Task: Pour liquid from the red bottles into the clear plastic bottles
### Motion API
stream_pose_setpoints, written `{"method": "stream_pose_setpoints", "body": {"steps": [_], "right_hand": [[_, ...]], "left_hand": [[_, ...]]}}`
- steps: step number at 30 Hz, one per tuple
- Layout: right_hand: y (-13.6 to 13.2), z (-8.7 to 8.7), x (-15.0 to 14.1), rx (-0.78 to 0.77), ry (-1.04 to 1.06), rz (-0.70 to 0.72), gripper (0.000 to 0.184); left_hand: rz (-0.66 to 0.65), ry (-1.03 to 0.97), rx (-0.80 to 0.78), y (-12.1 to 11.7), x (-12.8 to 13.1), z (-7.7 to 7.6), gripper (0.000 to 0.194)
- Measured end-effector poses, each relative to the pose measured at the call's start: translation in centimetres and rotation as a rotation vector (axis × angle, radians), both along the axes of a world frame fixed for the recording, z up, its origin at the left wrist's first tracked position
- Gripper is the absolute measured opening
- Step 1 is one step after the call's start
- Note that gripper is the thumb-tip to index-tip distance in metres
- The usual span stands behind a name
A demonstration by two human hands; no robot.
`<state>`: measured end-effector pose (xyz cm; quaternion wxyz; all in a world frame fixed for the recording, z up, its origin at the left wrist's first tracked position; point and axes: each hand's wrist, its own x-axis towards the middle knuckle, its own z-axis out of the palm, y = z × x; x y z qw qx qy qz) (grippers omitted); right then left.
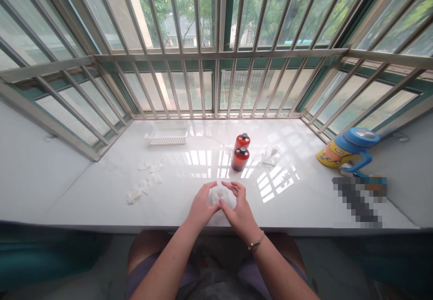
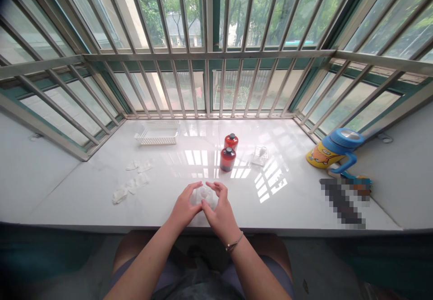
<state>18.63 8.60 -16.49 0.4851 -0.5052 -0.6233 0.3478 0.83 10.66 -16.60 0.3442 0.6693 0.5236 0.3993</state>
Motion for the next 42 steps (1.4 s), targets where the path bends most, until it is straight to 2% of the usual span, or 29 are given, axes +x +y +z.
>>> {"method": "stream_pose_setpoints", "body": {"steps": [5, 10, 14, 18, 22, 24, 29, 32, 34, 37, 42], "right_hand": [[0.3, 0.7, -0.1, -0.047, -0.072, -0.026, 0.047], [0.4, 0.0, 1.2, 0.005, -0.104, -0.113, 0.037], [0.0, -0.6, 3.0, 0.049, -0.165, -0.189, 0.035], [-0.6, -0.9, 4.5, 0.054, -0.214, -0.224, 0.035], [-0.1, -1.2, 6.4, 0.056, -0.236, -0.242, 0.042], [0.8, -1.3, 8.1, 0.067, -0.272, -0.269, 0.049], [4.3, -0.9, 13.6, 0.09, -0.419, -0.429, 0.069], [5.3, -0.1, 15.9, 0.121, -0.456, -0.52, 0.077], [4.9, 0.5, 16.6, 0.167, -0.453, -0.601, 0.073], [3.1, 1.1, 16.8, 0.257, -0.454, -0.68, 0.058], [-1.2, 0.9, 16.4, 0.27, -0.54, -0.614, 0.049]], "left_hand": [[0.091, 0.017, 0.042, -0.8, 1.4, -0.5, 0.055], [0.167, 0.024, 0.072, -1.6, 3.4, -1.1, 0.057], [0.128, 0.019, 0.018, -1.7, 5.2, -1.4, 0.071], [0.097, 0.089, 0.046, -2.0, 7.1, -1.9, 0.072], [0.043, 0.156, 0.121, -2.9, 7.8, -2.1, 0.096], [0.034, 0.17, 0.128, -3.6, 7.0, -1.8, 0.096], [0.071, 0.203, 0.015, -5.4, 2.1, -0.2, 0.056], [0.09, 0.221, -0.045, -6.8, -1.3, -0.1, 0.053], [0.118, 0.211, -0.056, -7.8, -3.2, -0.4, 0.056], [0.225, 0.202, -0.015, -9.0, -5.5, -0.7, 0.061], [0.375, 0.222, 0.124, -8.5, -8.3, 0.8, 0.054]]}}
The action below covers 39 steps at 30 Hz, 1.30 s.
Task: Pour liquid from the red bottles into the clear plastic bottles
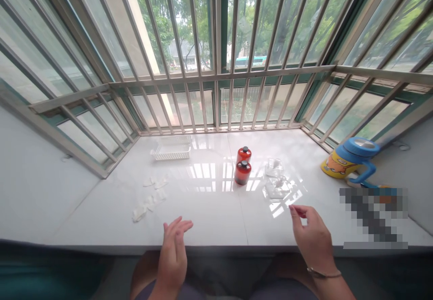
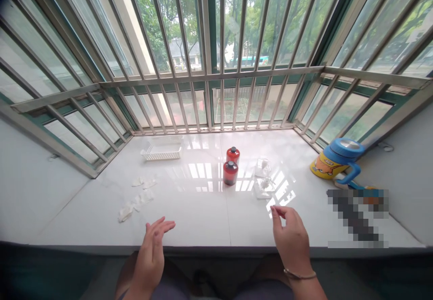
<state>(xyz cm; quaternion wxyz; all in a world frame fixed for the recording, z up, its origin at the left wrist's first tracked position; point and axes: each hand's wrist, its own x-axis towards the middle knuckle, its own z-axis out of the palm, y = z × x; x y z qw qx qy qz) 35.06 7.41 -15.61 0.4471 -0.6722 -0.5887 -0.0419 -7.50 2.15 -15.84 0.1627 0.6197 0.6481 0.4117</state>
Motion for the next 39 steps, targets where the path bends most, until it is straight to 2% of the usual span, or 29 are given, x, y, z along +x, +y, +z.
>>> {"method": "stream_pose_setpoints", "body": {"steps": [4, 7, 10, 12, 15, 18, 23, 27, 31, 39], "right_hand": [[-1.9, -1.5, 0.0, -0.051, -0.02, 0.086, 0.041], [-1.8, -3.4, 0.0, -0.026, -0.071, 0.142, 0.037], [-0.7, -5.4, -0.2, 0.041, -0.156, 0.161, 0.036], [-0.1, -6.4, -0.5, 0.068, -0.209, 0.118, 0.039], [0.5, -7.4, -1.0, 0.065, -0.253, 0.035, 0.046], [0.6, -7.8, -1.3, 0.043, -0.266, -0.009, 0.045], [0.5, -8.0, -1.4, 0.012, -0.309, -0.016, 0.032], [0.6, -8.0, -1.3, -0.018, -0.31, -0.01, 0.028], [0.6, -7.8, -1.3, -0.027, -0.292, -0.004, 0.023], [0.5, -7.2, -1.6, -0.041, -0.253, -0.003, 0.02]], "left_hand": [[0.03, 0.035, 0.098, 2.7, -0.7, 2.1, 0.043], [0.034, 0.047, 0.168, 5.6, 0.4, 4.0, 0.028], [0.008, -0.006, 0.187, 8.6, 3.0, 6.3, 0.027], [-0.042, -0.056, 0.157, 10.9, 5.2, 7.8, 0.03], [-0.128, -0.113, 0.056, 15.1, 8.6, 9.7, 0.034], [-0.255, -0.059, -0.065, 20.3, 11.7, 10.8, 0.038], [-0.404, 0.022, -0.124, 29.4, 16.2, 10.6, 0.044], [-0.47, 0.111, -0.151, 34.3, 18.9, 9.6, 0.053], [-0.51, 0.182, -0.129, 35.9, 20.0, 8.8, 0.043], [-0.478, 0.195, -0.018, 35.0, 20.2, 7.4, 0.024]]}}
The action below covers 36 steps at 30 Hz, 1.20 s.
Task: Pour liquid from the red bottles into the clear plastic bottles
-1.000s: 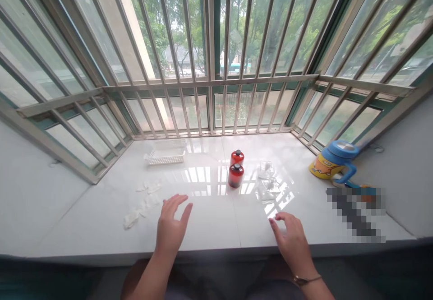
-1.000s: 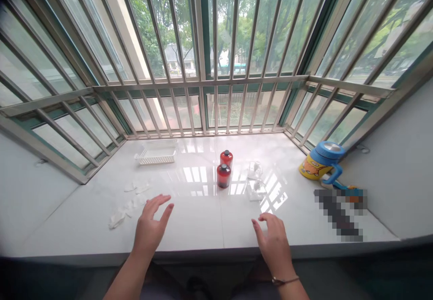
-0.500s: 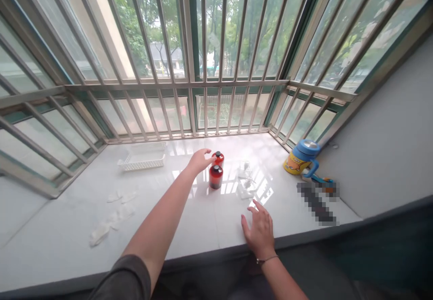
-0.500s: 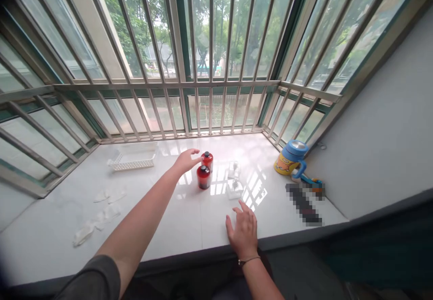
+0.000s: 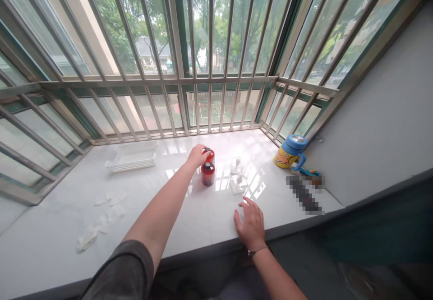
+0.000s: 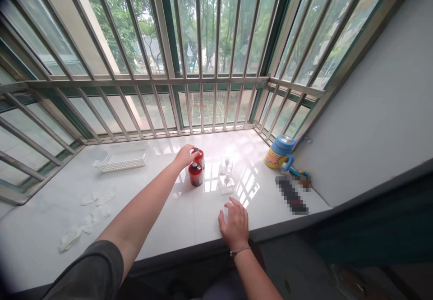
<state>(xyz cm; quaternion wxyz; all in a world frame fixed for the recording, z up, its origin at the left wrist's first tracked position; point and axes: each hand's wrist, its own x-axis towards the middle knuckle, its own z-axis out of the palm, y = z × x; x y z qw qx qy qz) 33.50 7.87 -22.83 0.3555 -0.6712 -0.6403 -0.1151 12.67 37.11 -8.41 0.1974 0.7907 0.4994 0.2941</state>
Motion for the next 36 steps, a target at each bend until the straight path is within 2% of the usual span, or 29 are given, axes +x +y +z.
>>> {"method": "stream_pose_setpoints", "body": {"steps": [4, 8, 12, 17, 21, 24, 28, 32, 36], "right_hand": [[0.0, 0.2, -0.1, -0.015, 0.015, 0.004, 0.019], [-0.1, 0.2, 0.0, -0.011, 0.022, -0.002, 0.018], [-0.1, 0.0, 0.0, -0.013, 0.024, -0.004, 0.02], [-0.2, 0.0, 0.1, -0.018, 0.025, -0.011, 0.021], [-0.3, 0.4, -0.3, -0.015, -0.027, 0.06, 0.024], [0.1, 1.4, -1.9, -0.033, -0.059, 0.186, 0.034], [2.6, 4.4, -5.6, -0.089, -0.127, 0.324, 0.054], [6.9, 7.5, -8.5, -0.103, -0.155, 0.305, 0.066], [10.9, 8.7, -9.5, -0.163, -0.151, 0.3, 0.064]], "left_hand": [[0.039, -0.035, 0.073, -0.7, -1.4, -0.1, 0.018], [0.122, -0.085, 0.146, -3.0, -5.2, 0.4, 0.018], [0.205, -0.118, 0.2, -7.3, -10.6, 0.7, 0.021], [0.303, -0.068, 0.14, -13.5, -17.4, -0.6, 0.025], [0.367, -0.037, 0.102, -17.9, -20.9, -1.2, 0.029], [0.387, -0.049, 0.063, -20.3, -21.9, -1.2, 0.029], [0.411, -0.091, 0.012, -21.8, -21.7, -1.6, 0.029], [0.448, -0.174, -0.04, -22.3, -21.0, -2.4, 0.035], [0.459, -0.226, -0.165, -22.8, -19.9, -2.3, 0.044]]}}
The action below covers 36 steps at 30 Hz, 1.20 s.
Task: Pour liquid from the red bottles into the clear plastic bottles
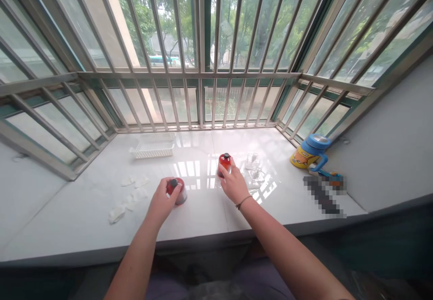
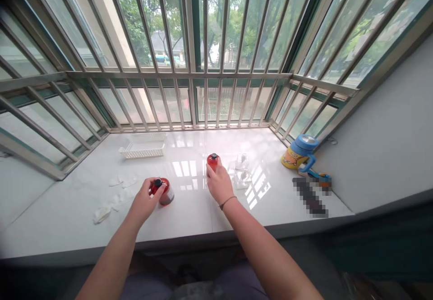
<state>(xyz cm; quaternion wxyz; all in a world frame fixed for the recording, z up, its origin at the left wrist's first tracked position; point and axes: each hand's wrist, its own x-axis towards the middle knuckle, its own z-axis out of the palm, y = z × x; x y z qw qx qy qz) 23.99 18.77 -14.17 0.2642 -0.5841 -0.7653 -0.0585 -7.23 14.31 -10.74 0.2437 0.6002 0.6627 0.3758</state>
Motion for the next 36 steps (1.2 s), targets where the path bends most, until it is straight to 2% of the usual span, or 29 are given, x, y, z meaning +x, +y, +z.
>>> {"method": "stream_pose_setpoints", "body": {"steps": [5, 9, 13, 15, 17, 20, 22, 24, 28, 32, 36], "right_hand": [[3.8, 0.0, 0.3, -0.095, -0.069, -0.055, 0.062], [6.0, 0.7, 1.2, -0.135, -0.108, -0.077, 0.054], [6.6, 2.8, 2.7, -0.138, -0.145, -0.092, 0.043], [6.7, 4.1, 4.0, -0.14, -0.15, -0.17, 0.043], [7.1, 5.3, 5.8, -0.18, -0.148, -0.309, 0.046], [8.1, 6.2, 8.5, -0.349, -0.153, -0.494, 0.041], [8.7, 6.4, 9.7, -0.479, -0.17, -0.527, 0.035], [9.1, 6.5, 10.3, -0.56, -0.193, -0.51, 0.034], [9.1, 6.7, 9.4, -0.607, -0.233, -0.427, 0.034], [8.1, 7.2, 7.1, -0.605, -0.256, -0.319, 0.034], [5.5, 7.3, 3.4, -0.552, -0.276, -0.174, 0.033]], "left_hand": [[0.024, -0.093, 0.001, 0.3, 1.8, -0.5, 0.073], [0.033, -0.097, 0.067, 1.3, 2.9, -1.6, 0.061], [0.045, -0.097, 0.11, 1.7, 3.3, -2.3, 0.057], [0.043, -0.104, 0.116, 1.6, 3.4, -2.3, 0.057], [0.04, -0.111, 0.118, 1.5, 3.4, -2.3, 0.057], [0.044, -0.123, 0.114, 1.6, 3.4, -2.4, 0.056], [0.051, -0.13, 0.11, 1.6, 3.4, -2.5, 0.057], [0.055, -0.138, 0.11, 1.7, 3.4, -2.6, 0.057], [0.051, -0.153, 0.114, 1.7, 3.5, -2.6, 0.057], [0.055, -0.157, 0.109, 1.6, 3.5, -2.4, 0.057], [0.055, -0.151, 0.087, 1.6, 3.5, -2.4, 0.058]]}}
